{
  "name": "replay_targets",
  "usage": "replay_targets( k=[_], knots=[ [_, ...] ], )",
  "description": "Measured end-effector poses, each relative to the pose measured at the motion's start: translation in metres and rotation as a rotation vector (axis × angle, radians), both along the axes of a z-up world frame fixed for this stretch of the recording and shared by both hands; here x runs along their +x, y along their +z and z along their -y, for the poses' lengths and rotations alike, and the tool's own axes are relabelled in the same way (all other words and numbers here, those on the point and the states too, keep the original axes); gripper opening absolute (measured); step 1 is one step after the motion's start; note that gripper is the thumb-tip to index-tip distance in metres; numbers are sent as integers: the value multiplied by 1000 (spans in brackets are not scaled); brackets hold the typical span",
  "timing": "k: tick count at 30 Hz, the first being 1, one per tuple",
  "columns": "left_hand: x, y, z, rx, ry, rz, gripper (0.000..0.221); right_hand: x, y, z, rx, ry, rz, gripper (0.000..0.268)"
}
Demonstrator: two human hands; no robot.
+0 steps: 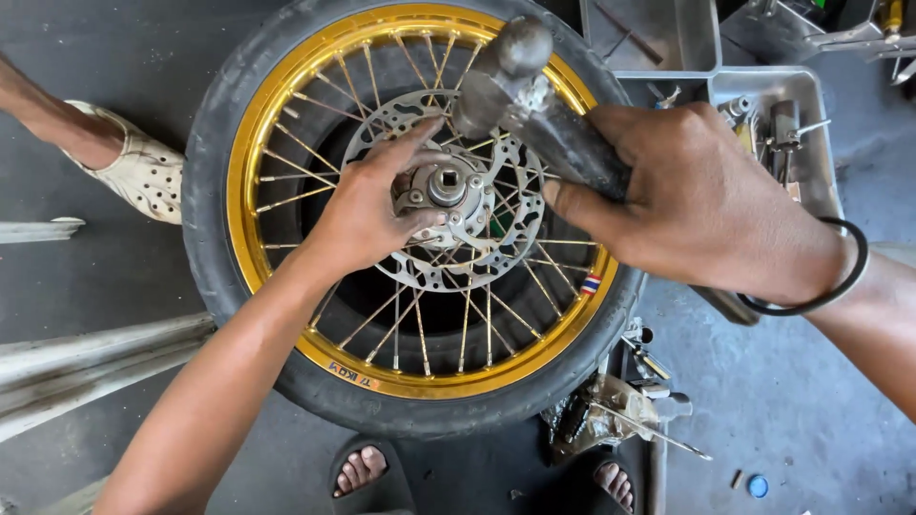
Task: Seating a bearing into a motorcycle wheel hub using a hammer and a metal punch.
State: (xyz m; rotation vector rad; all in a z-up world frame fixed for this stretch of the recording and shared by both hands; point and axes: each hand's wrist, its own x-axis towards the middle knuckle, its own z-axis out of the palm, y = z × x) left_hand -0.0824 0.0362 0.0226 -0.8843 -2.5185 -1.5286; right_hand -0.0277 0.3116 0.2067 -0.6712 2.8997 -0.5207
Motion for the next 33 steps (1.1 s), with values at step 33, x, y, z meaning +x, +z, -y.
replay_targets(
  k=[33],
  knots=[
    [9,-3,-8,-71,108,-15,110,2,-43,18,125,11,89,34]
  ],
)
